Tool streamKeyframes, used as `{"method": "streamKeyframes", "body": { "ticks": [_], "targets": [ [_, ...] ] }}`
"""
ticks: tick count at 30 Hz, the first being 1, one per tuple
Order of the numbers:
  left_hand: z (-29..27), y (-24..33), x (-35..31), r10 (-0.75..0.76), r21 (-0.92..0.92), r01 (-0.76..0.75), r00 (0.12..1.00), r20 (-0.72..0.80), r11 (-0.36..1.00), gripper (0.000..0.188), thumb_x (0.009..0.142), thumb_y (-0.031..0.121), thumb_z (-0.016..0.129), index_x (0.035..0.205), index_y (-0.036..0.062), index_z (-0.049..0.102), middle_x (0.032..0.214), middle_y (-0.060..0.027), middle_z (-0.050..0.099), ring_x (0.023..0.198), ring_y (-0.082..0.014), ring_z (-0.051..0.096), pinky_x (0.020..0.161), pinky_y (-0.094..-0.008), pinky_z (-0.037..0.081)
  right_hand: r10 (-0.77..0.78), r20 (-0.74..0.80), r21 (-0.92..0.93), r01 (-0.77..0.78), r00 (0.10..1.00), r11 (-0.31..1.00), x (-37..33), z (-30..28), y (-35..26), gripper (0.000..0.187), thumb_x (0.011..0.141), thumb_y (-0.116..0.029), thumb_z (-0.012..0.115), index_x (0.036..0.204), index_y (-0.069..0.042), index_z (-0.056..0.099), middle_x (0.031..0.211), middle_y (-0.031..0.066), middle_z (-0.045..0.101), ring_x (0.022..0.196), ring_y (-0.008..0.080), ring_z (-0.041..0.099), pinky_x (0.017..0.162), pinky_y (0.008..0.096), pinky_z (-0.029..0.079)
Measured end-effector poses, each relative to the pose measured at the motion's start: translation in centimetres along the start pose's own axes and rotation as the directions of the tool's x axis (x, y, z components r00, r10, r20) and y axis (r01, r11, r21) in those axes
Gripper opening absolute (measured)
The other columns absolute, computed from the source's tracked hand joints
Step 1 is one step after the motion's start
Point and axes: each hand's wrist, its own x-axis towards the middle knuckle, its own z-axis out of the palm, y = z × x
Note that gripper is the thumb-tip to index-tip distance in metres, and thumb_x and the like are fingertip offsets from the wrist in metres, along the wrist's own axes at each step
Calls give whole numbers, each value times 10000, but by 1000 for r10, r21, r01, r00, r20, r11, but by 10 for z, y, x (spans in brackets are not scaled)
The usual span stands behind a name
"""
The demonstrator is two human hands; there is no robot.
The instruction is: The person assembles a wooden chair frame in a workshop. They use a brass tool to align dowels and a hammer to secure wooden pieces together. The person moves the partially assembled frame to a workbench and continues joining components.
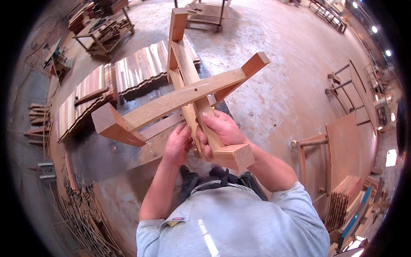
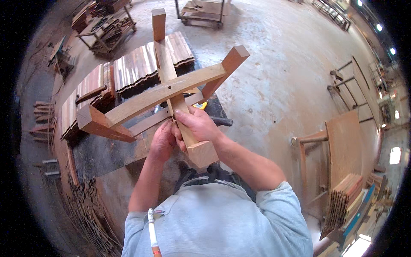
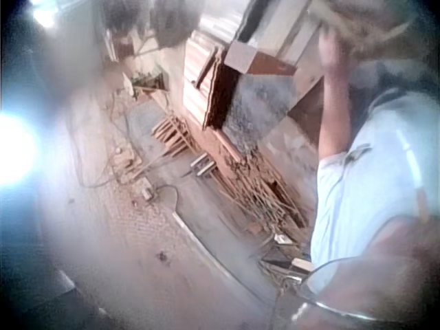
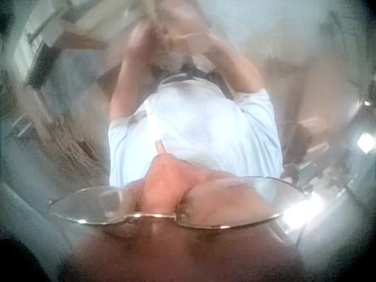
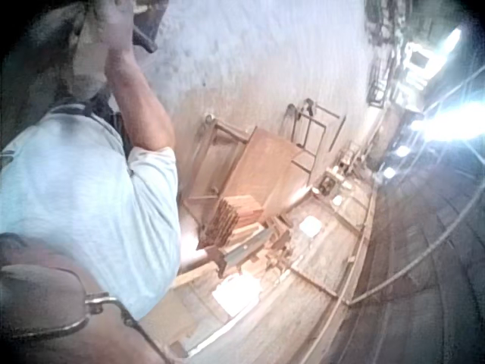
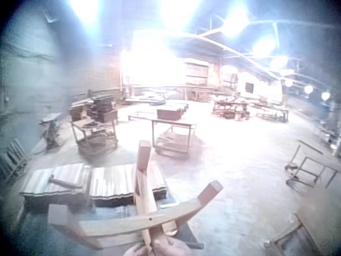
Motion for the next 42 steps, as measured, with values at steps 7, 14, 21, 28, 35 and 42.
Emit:
{"method": "streamKeyframes", "body": {
  "ticks": [7, 14, 21, 28, 35, 42],
  "targets": [
    [-18, -4, -4, 155, -125, -201, 938, -309, 972, 325, 961, 320, 542, 1132, 43, 549, 991, -71, 652, 894, -187, 630, 766, -339, 528, 120, -6, 121, -118, 993, 986, 7, 21, -7, 187, 995, -261, 445, 1012, -75, 429, 641, 70, 549, 416, 194, 558, 361, 318, 475],
    [-36, 14, 4, 428, -144, -493, 841, -330, 858, 414, 915, 268, 621, 1252, 62, 498, 1127, -61, 631, 1055, -162, 593, 953, -352, 487, 80, 159, 288, -124, 984, 950, 21, 35, 2, 311, 1018, -357, 367, 1076, -69, 469, 677, 62, 529, 481, 209, 555, 448, 351, 474],
    [-44, 44, -9, 534, 150, -525, 732, -423, 838, 351, 873, 126, 587, 1198, 18, 509, 1059, -83, 609, 917, -139, 603, 800, -290, 502, 157, 61, 135, -164, 986, 977, 30, 58, -5, 338, 1016, -388, 362, 1031, -71, 481, 663, 46, 520, 456, 192, 534, 457, 361, 476],
    [-47, 72, -17, 692, 415, -555, 612, -383, 721, 308, 865, 119, 572, 1135, -25, 535, 1006, -75, 597, 896, -120, 564, 795, -275, 475, 82, 107, 142, -97, 991, 985, 33, 72, -11, 364, 1022, -404, 326, 1033, -76, 485, 646, 20, 470, 448, 170, 507, 477, 358, 469],
    [-48, 101, -30, 811, 650, -584, 579, -87, 487, 415, 899, 231, 632, 1201, -19, 496, 1067, -75, 577, 951, -136, 553, 821, -294, 462, -131, 363, 483, -65, 923, 873, 30, 71, -8, 459, 1037, -392, 274, 1221, -21, 471, 681, 24, 428, 492, 165, 494, 504, 353, 440],
    [-52, 123, -14, 662, 511, -620, 739, 125, 596, 960, 800, 434, 712, 1459, -11, 174, 1191, -175, 565, 1098, -231, 556, 967, -377, 429, -213, 382, 532, -26, 899, 846, 24, 71, -10, 470, 1039, -389, 269, 1235, 6, 431, 693, 32, 443, 503, 168, 517, 495, 352, 448]
  ]
}}
